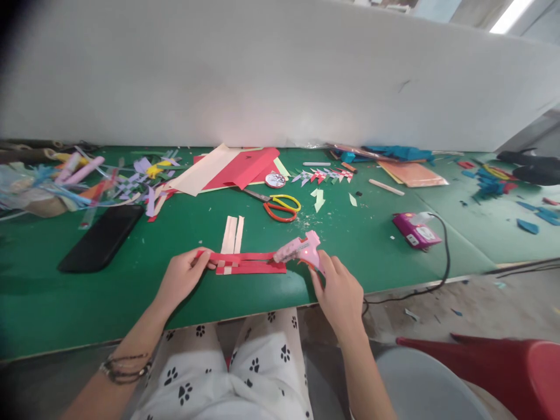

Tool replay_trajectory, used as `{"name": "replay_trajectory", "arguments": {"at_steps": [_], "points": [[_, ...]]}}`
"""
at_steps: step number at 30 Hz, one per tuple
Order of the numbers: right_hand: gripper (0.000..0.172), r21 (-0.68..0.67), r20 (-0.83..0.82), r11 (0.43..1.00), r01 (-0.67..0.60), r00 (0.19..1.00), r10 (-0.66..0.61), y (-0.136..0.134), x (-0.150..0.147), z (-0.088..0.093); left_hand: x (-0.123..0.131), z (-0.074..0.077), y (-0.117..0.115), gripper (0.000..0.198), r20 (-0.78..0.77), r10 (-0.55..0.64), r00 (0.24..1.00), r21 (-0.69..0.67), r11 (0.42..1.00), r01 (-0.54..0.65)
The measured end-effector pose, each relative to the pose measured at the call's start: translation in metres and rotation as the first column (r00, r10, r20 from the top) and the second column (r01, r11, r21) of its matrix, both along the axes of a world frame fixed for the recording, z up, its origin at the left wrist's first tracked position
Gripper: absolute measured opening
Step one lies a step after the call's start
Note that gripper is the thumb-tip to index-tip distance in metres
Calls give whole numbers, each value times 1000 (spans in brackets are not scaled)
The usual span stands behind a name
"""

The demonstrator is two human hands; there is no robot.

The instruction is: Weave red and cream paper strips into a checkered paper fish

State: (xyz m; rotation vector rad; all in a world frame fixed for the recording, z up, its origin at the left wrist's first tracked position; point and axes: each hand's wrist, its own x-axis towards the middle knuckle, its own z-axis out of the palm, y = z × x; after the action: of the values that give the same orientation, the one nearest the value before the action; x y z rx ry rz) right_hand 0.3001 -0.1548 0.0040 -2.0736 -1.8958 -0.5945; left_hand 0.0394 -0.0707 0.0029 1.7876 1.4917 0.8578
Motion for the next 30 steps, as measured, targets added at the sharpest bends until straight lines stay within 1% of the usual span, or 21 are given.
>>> {"name": "replay_trajectory", "arguments": {"at_steps": [9, 16, 22, 25, 28, 30], "points": [[30, 12, 30, 1000, 21, 999, -21, -6, 12, 3, -1, -3, 1, 30, -31, -4, 1000, 19, 1000, 5], [28, -16, -6, 998, 55, 998, -55, -8, 20, 5, 0, -2, 0, 29, -10, -3, 1000, 18, 1000, 4], [31, -21, -39, 998, 66, 997, -67, -11, 26, 4, -1, -2, 0, 30, -29, -3, 1000, 32, 999, 4], [33, 0, -109, 997, 79, 991, -79, -13, 28, 6, -1, -2, 0, 30, -28, 0, 1000, 28, 1000, 1], [40, 88, -245, 988, 126, 964, -101, -11, 33, 10, 0, -1, 0, 30, -24, 0, 1000, 27, 1000, 0], [46, 126, -317, 976, 177, 940, -129, -5, 39, 12, 0, -1, 0, 29, -20, -5, 1000, 27, 1000, 5]]}}
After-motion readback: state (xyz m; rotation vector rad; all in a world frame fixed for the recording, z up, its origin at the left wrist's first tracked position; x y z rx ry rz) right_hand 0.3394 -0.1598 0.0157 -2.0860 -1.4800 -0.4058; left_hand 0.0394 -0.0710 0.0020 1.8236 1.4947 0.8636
